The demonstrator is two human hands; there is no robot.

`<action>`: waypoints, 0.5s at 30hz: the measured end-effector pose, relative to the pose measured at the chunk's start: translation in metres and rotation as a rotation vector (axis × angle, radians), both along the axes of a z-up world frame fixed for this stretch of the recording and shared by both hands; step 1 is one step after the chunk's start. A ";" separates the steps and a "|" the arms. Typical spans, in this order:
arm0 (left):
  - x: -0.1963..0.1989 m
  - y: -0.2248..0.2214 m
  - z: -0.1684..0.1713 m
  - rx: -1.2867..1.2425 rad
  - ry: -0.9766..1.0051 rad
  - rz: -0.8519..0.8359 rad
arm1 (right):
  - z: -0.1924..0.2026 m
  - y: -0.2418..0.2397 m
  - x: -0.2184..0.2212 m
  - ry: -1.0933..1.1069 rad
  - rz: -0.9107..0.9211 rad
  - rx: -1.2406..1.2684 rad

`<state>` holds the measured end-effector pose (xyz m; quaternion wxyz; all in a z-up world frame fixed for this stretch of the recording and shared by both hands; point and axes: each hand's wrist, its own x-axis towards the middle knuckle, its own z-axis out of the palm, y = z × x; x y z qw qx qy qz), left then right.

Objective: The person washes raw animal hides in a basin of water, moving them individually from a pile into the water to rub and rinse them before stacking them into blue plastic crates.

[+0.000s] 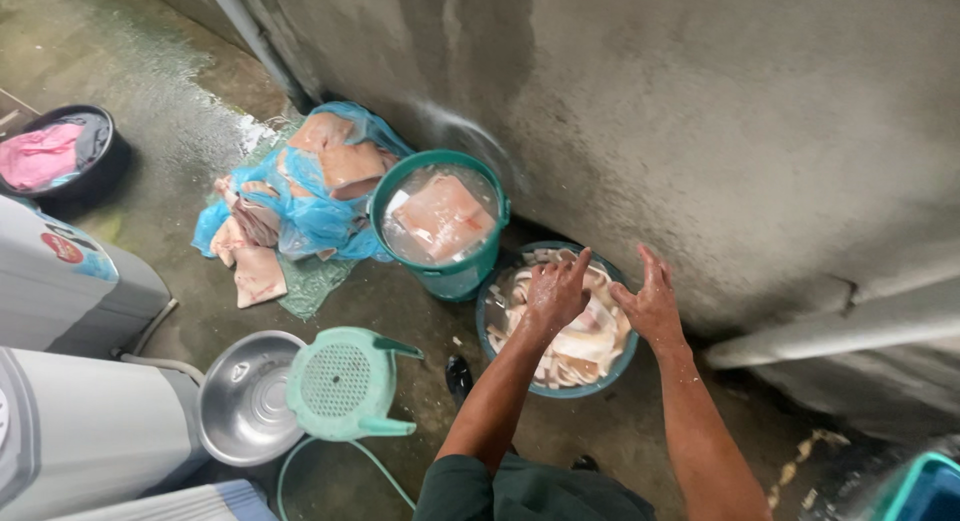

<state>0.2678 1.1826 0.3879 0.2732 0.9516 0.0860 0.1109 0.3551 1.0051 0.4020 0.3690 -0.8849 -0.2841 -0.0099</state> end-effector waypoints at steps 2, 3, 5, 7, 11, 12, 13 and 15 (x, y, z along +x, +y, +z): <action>0.011 0.036 -0.013 0.016 -0.014 -0.004 | -0.016 0.038 0.007 0.053 -0.013 0.003; 0.017 0.056 -0.017 0.024 -0.004 -0.014 | -0.024 0.057 0.008 0.053 -0.013 0.007; 0.034 0.102 -0.025 0.037 0.015 -0.043 | -0.036 0.100 0.019 0.043 -0.015 0.014; 0.034 0.140 -0.031 0.032 0.063 -0.076 | -0.041 0.137 0.015 0.066 -0.055 -0.004; 0.059 0.208 -0.041 0.137 -0.004 -0.108 | -0.044 0.202 0.017 0.154 -0.173 -0.020; 0.063 0.221 -0.045 0.135 0.000 -0.100 | -0.045 0.210 0.017 0.152 -0.166 -0.027; 0.067 0.231 -0.047 0.134 0.005 -0.092 | -0.046 0.217 0.016 0.149 -0.158 -0.034; 0.077 0.250 -0.045 0.180 -0.025 -0.074 | -0.046 0.239 0.030 0.093 -0.125 -0.024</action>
